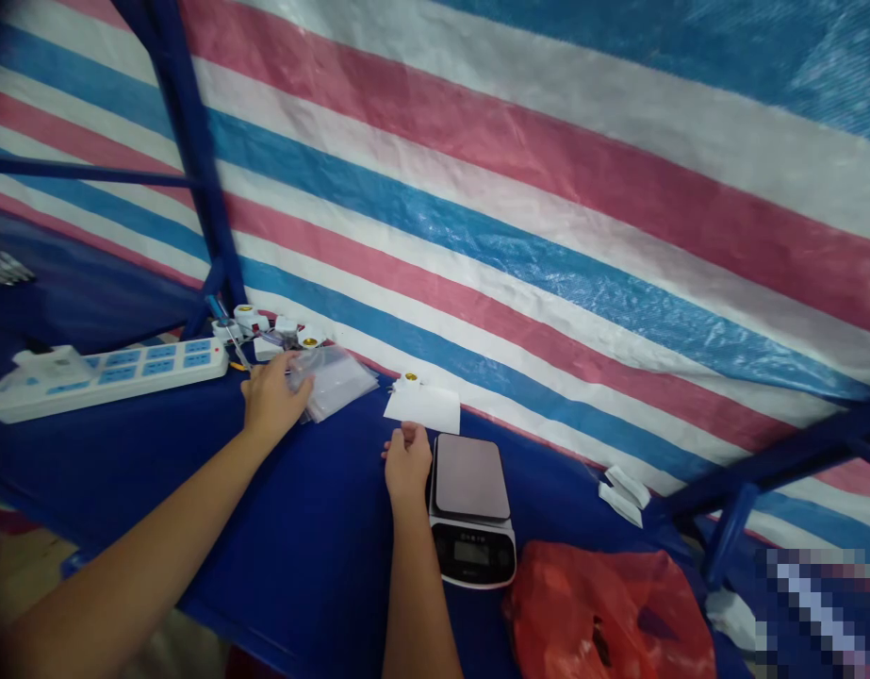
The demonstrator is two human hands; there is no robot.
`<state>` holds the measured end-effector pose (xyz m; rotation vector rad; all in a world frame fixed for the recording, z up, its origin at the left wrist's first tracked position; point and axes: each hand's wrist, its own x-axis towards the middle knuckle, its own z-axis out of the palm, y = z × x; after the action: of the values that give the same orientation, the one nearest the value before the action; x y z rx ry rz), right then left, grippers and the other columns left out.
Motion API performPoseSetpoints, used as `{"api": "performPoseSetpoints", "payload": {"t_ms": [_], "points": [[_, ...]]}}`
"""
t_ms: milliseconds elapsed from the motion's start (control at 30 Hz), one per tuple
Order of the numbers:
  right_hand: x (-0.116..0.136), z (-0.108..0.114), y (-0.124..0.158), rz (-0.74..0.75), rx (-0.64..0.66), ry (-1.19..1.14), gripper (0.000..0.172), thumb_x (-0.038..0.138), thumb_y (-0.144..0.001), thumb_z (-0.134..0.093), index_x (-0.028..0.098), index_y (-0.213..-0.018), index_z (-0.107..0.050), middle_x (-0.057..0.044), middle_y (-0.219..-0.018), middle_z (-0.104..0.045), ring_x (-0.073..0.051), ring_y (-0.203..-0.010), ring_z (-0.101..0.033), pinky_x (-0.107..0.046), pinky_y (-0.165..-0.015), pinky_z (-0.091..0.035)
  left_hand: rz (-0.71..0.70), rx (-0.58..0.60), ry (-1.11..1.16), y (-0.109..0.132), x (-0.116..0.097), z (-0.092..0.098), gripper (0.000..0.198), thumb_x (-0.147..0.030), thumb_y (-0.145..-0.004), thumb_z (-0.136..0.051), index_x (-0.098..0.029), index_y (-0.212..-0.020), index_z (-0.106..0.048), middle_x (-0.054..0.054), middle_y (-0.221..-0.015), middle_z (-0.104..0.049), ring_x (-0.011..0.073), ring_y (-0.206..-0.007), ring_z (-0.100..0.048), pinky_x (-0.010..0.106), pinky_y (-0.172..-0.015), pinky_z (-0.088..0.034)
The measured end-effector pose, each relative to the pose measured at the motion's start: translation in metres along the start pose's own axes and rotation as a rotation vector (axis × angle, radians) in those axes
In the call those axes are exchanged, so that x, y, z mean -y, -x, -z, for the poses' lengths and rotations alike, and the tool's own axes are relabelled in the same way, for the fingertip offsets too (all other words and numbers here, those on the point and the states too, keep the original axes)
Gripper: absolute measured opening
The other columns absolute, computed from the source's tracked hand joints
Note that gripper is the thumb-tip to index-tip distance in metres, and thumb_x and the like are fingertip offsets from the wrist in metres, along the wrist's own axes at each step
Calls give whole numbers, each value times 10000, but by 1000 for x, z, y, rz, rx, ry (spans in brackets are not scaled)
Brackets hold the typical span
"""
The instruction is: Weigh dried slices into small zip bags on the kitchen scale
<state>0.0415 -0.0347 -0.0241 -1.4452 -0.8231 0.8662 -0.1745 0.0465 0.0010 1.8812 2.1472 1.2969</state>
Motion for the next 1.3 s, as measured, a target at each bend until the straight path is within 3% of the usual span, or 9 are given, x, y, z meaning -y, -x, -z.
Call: {"api": "performPoseSetpoints", "payload": {"t_ms": [200,400,533,667,800,933,1067,1200,1300], "points": [[31,1,21,144,-20,12,282,346,-865,-588,188,-1098,-603,-35,-924,-684,-167,-747,-673,-279,-618,-556,-98,-70,515,9,-39,24,600,-344,-871,-645,-194,-1407,-421,64,-1051,-718,216,-978,-678,335,-860,-520],[104,67,99,679,-248,182,354,358,-930,-636,221,-1257,-616,-104,-1285,-643,-241,-1191,-618,-424,-1039,-485,-679,763,749,50,-150,99,556,-212,-891,-619,-294,-1413,-449,2,-1017,-734,171,-946,-702,282,-839,-507],[120,136,139,490,-248,155,550,397,-907,-684,288,-1412,-494,-114,-1436,-570,-287,-1291,-588,-458,-1045,-501,-778,1175,1048,79,-201,103,659,-217,-856,-680,-258,-1448,-395,23,-960,-725,161,-827,-690,267,-743,-495],[115,194,170,318,-314,193,499,444,-906,-677,262,-1350,-543,-128,-1234,-696,-303,-1053,-722,-423,-846,-596,-766,1342,1188,114,-234,80,698,-251,-845,-695,-239,-1462,-369,47,-990,-718,161,-781,-664,270,-690,-476],[126,224,197,670,-507,766,315,311,-912,-632,274,-1225,-637,-112,-1336,-622,-316,-1206,-623,-484,-964,-526,-825,1422,1220,137,-252,70,699,-234,-811,-702,-216,-1436,-389,37,-952,-720,159,-753,-656,261,-666,-470],[150,227,203,771,-152,1328,311,186,-876,-557,261,-1156,-671,-110,-1378,-573,-357,-1319,-495,-559,-1016,-464,-994,1501,1155,143,-256,73,743,-206,-791,-683,-207,-1459,-358,19,-883,-705,180,-735,-662,258,-621,-470],[164,218,198,721,50,1458,259,176,-898,-541,232,-1119,-663,-124,-1317,-588,-343,-1299,-506,-523,-996,-485,-1075,1464,1047,138,-254,80,745,-183,-769,-668,-158,-1457,-382,37,-834,-681,207,-712,-654,269,-579,-458],[167,224,200,684,26,1470,154,289,-946,-557,265,-1021,-689,-87,-1293,-598,-291,-1157,-612,-424,-907,-504,-1128,1545,1078,124,-251,72,861,-180,-710,-749,-148,-1483,-369,79,-1052,-684,230,-922,-676,305,-777,-526],[167,242,203,710,-146,1475,185,394,-920,-620,267,-1019,-710,-85,-1146,-655,-306,-1063,-652,-418,-865,-507,-1000,1884,1150,119,-250,53,1088,-286,-661,-836,-138,-1562,-244,143,-1342,-583,251,-1154,-638,339,-936,-527]]}}
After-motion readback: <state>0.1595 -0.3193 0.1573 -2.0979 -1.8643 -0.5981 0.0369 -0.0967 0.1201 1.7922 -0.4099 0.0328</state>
